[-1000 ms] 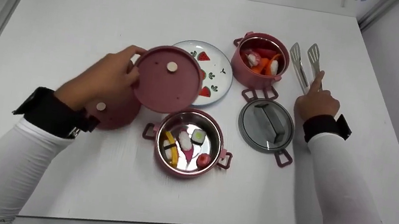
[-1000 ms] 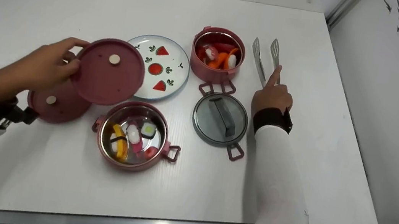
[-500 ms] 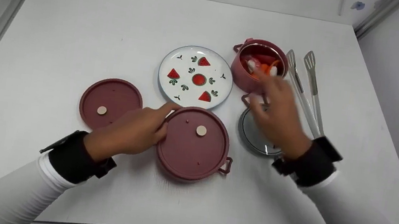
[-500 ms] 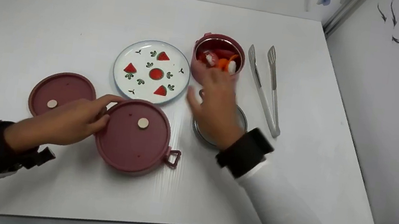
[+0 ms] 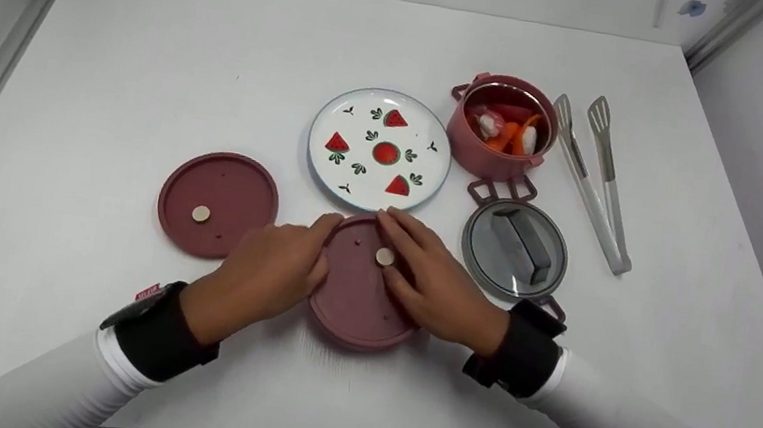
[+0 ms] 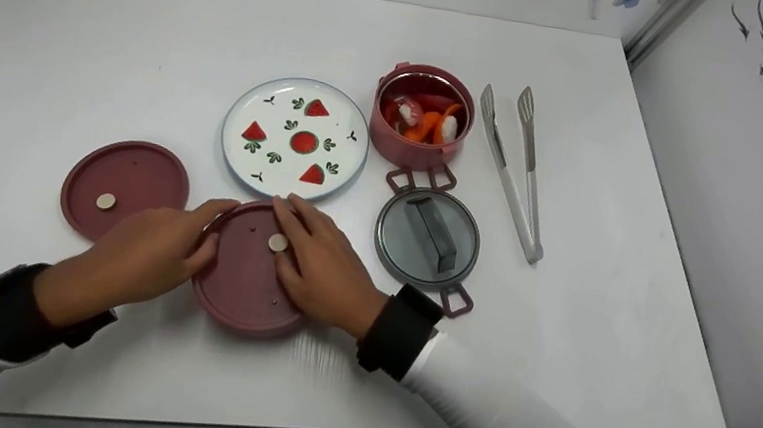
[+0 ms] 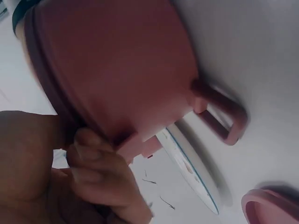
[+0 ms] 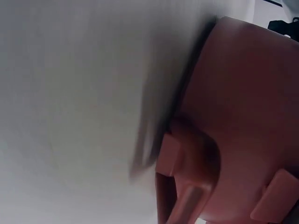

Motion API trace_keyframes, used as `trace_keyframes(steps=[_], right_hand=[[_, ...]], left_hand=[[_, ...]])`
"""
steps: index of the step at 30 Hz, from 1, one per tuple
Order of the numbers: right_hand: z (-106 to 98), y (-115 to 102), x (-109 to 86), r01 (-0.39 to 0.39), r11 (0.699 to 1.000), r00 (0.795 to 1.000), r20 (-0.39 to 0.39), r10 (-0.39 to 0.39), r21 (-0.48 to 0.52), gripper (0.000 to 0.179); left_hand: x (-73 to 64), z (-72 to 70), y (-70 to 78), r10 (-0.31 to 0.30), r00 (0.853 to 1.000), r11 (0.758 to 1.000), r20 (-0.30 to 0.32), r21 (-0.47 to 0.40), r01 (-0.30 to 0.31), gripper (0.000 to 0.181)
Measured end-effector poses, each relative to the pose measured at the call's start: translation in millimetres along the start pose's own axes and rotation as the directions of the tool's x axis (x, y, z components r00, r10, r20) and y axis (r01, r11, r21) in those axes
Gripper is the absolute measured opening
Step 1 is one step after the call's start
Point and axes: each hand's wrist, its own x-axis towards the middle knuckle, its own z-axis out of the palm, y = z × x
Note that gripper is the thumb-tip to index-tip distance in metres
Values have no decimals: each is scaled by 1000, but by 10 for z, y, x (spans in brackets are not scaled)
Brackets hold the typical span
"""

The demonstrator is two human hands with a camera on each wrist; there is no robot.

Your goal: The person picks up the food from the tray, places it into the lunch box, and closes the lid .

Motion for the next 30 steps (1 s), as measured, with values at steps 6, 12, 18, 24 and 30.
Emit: trace_keyframes(steps=[6, 12, 18, 24, 30], right_hand=[[4, -34, 11, -39, 999, 999, -15, 39, 14, 64], [92, -45, 93, -5, 1000, 993, -118, 2, -26, 53], [157, -51, 117, 25, 990, 986, -158, -47, -137, 55], [191, -98, 133, 21, 938, 993, -98, -59, -346, 62], [164, -86, 133, 56, 925, 994, -66, -87, -375, 65]], left_hand=[[48, 134, 70, 64, 985, 980, -159, 195, -32, 42], [139, 259, 111, 34, 998, 995, -50, -93, -38, 59], [167, 347, 99, 58, 997, 995, -52, -72, -62, 65], [149, 382, 88, 44, 995, 998, -93, -36, -48, 67], [175, 368, 86, 65, 996, 995, -60, -71, -69, 70]])
